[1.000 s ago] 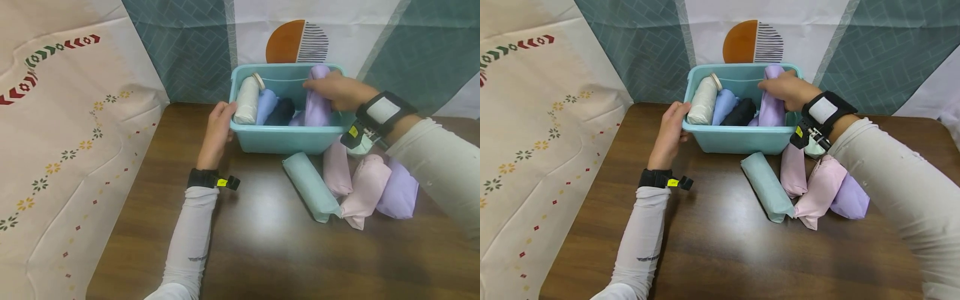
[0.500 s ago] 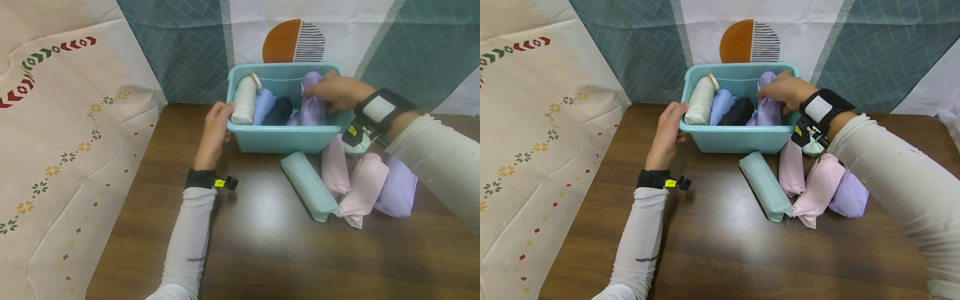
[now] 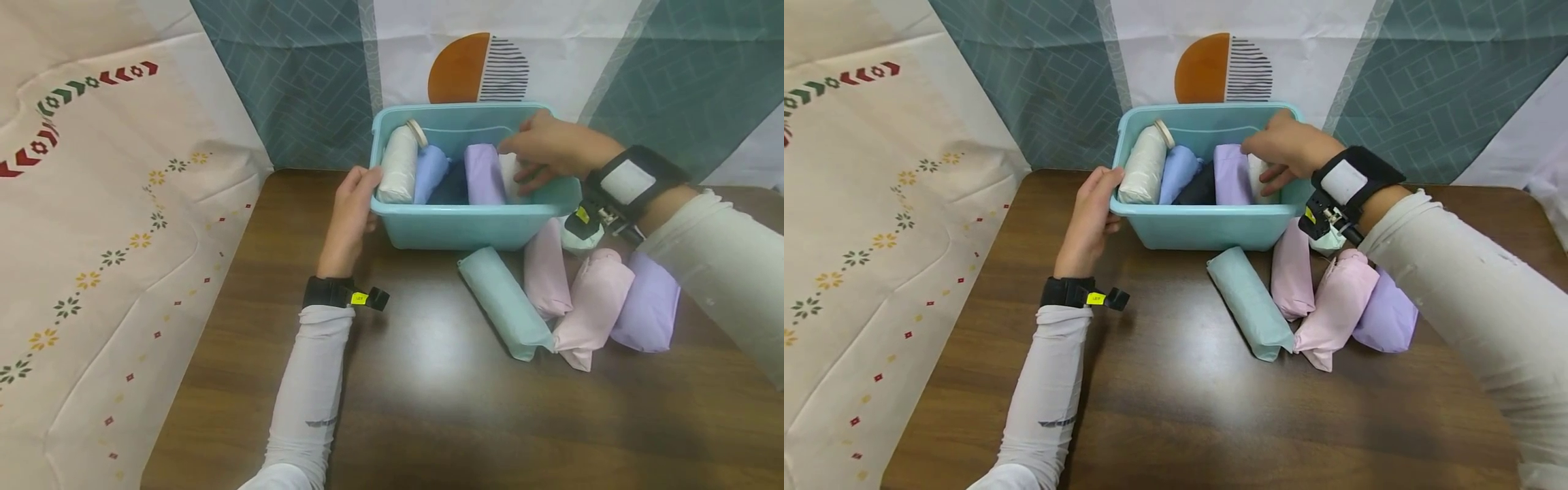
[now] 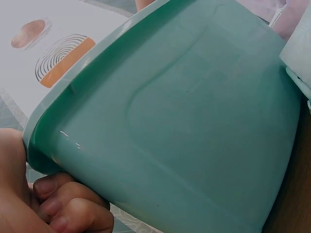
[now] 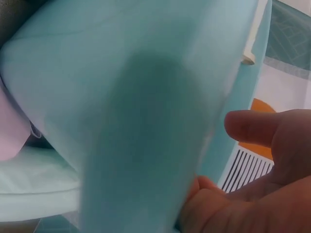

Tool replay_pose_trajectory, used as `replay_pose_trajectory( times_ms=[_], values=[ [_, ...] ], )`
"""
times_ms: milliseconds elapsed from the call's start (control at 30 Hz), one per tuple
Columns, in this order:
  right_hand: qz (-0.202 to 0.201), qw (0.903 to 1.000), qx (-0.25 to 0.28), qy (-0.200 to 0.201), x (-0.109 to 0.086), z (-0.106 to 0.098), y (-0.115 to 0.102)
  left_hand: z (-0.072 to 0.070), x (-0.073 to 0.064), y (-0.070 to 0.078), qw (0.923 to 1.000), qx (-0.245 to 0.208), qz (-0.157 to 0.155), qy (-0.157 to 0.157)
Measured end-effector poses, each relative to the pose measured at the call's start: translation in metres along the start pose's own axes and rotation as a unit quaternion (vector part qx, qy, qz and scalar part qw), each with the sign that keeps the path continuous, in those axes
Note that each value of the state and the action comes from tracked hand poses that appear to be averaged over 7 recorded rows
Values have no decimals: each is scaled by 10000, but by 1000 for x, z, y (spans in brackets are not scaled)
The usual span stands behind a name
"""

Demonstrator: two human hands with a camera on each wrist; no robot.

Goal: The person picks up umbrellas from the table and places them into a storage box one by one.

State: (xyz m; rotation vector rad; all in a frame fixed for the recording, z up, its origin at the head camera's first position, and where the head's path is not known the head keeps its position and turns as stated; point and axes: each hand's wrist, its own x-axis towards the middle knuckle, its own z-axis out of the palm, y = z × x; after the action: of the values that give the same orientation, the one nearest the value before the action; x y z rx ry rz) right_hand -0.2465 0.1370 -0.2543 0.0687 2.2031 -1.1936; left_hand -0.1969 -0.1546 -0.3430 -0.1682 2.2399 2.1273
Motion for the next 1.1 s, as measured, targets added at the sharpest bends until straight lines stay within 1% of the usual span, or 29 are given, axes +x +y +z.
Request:
replay_pose_trajectory(
  times_ms=[167,267,333,400,467,500,567,667,767,867,900,967,1000,1067,1100],
  values=[
    [-192,9995,5,257,-6,2,1,0,0,1,10000,28,-20,12],
    [-433,9971,-106,609,-10,2,6,1,1,0,10000,-2,6,16],
    [-680,9938,8,879,-10,2,11,1,1,-1,10000,-37,20,19],
    [-1002,9883,139,1137,-12,1,18,1,1,-1,10000,-62,24,11],
    [-1322,9802,453,1404,-14,0,25,1,1,-1,10000,-71,15,7],
    [-1500,9756,528,1513,-16,1,28,1,1,-1,10000,-72,5,11],
    [-1786,9677,562,1691,-22,2,34,1,1,-1,10000,-71,5,17],
    [-2119,9586,443,1851,-37,6,43,1,1,-1,10000,-81,7,39],
    [-2271,9537,334,1942,-52,12,52,2,0,-1,9999,-116,25,51],
    [-2370,9487,529,2026,-65,16,61,2,1,0,9999,-128,70,35],
    [-2408,9464,673,2043,-68,18,64,2,1,0,9999,-136,85,39],
    [-2554,9370,1216,2049,-72,21,70,2,1,0,9999,-128,100,43],
    [-2636,9299,1549,2045,-74,22,73,2,1,0,9999,-116,97,41],
    [-2790,9121,2172,2077,-77,26,79,2,0,0,9999,-105,78,30],
    [-2879,8991,2556,2083,-79,28,82,2,0,0,9999,-94,57,21]
  ],
)
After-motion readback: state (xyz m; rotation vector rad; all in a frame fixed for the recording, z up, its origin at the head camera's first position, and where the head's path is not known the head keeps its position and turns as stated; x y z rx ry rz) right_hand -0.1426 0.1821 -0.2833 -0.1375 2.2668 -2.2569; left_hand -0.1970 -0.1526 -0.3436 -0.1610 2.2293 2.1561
